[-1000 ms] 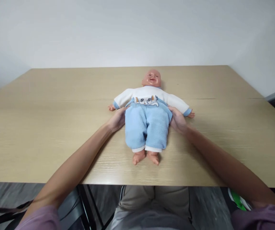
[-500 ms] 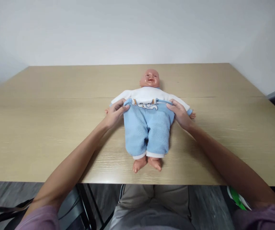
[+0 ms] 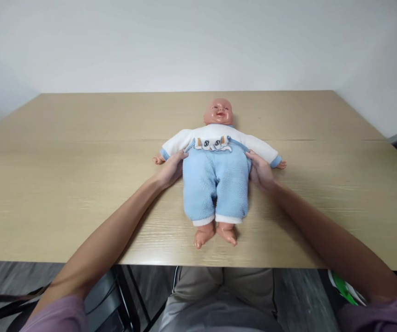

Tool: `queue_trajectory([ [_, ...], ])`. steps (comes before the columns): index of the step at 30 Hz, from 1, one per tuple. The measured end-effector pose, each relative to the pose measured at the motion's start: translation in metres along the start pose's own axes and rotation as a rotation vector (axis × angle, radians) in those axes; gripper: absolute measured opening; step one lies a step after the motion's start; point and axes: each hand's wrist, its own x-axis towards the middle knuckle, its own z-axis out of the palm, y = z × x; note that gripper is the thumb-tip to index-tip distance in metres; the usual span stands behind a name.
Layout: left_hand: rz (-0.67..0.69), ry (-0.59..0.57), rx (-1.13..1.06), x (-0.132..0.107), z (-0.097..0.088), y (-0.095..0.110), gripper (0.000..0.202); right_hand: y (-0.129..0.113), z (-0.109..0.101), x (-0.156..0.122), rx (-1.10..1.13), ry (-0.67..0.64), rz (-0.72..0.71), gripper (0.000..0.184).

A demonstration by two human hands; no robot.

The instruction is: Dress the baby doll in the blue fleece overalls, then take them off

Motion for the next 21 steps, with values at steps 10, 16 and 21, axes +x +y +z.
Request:
queue_trajectory([
  [10,0.068,0.051,0.059,-0.002,-0.004,-0.003,0.037,-0.006,0.002,-0.002,0.014,-0.066,-0.005,0.023],
  [16,0.3,0.082,0.273,-0.007,0.003,0.024,0.052,-0.001,-0.005,0.005,-0.082,0.007,-0.16,0.033],
  [21,0.269,0.148,0.298,0.001,0.009,0.026,0.049,0.0,0.002,0.012,-0.089,0.038,-0.133,0.042],
])
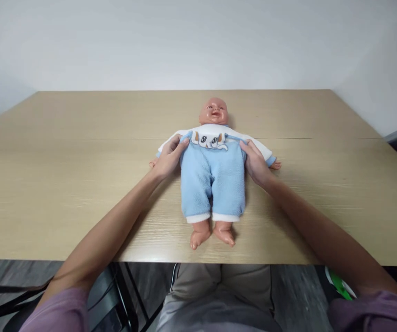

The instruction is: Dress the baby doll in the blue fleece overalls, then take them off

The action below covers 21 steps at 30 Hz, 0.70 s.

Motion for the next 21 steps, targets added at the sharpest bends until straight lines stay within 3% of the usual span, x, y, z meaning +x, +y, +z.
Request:
queue_trajectory([
  [3,-0.075,0.019,0.104,-0.004,-0.008,-0.009,0.038,0.004,-0.006,-0.005,-0.168,-0.016,-0.007,0.048],
  [5,-0.111,-0.005,0.172,-0.009,-0.015,-0.016,0.029,0.007,-0.01,-0.011,-0.22,-0.011,-0.045,0.043],
  [7,-0.151,-0.011,0.164,-0.012,-0.018,-0.023,0.025,0.01,-0.01,-0.015,-0.149,-0.005,-0.031,0.036],
  [11,-0.224,0.088,-0.032,-0.01,-0.009,-0.038,0.034,0.009,0.002,-0.018,0.124,-0.006,0.065,0.034],
  [16,-0.147,0.07,-0.176,-0.006,0.006,-0.04,0.042,0.001,0.013,-0.018,0.166,-0.007,0.093,0.041],
  [21,-0.082,0.011,-0.08,-0.003,-0.006,-0.035,0.041,0.007,0.004,-0.013,0.124,-0.049,0.035,0.038],
])
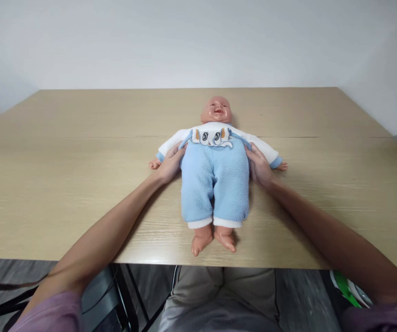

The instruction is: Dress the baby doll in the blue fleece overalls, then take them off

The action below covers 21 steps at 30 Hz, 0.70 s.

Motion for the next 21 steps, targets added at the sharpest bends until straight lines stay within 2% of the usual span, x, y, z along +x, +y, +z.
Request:
queue_trajectory([
  [4,0.071,-0.063,0.067,0.003,-0.01,0.005,0.042,0.003,-0.009,0.004,-0.109,0.016,-0.062,0.034],
  [9,0.069,-0.05,0.031,-0.002,-0.005,0.017,0.041,-0.007,-0.014,0.004,-0.231,0.004,-0.067,0.045],
  [12,0.074,-0.07,0.166,-0.004,-0.009,0.021,0.038,-0.019,-0.023,0.003,-0.425,-0.05,-0.093,0.046],
  [16,0.071,-0.1,0.372,-0.005,-0.021,0.019,0.031,-0.028,-0.035,0.0,-0.702,-0.174,-0.161,0.036],
  [19,0.037,-0.082,0.336,-0.006,-0.019,0.014,0.027,-0.022,-0.03,0.0,-0.557,-0.167,-0.084,0.027],
  [21,-0.005,-0.051,0.167,-0.007,-0.008,0.011,0.024,-0.015,-0.019,-0.001,-0.33,-0.099,-0.002,0.03],
])
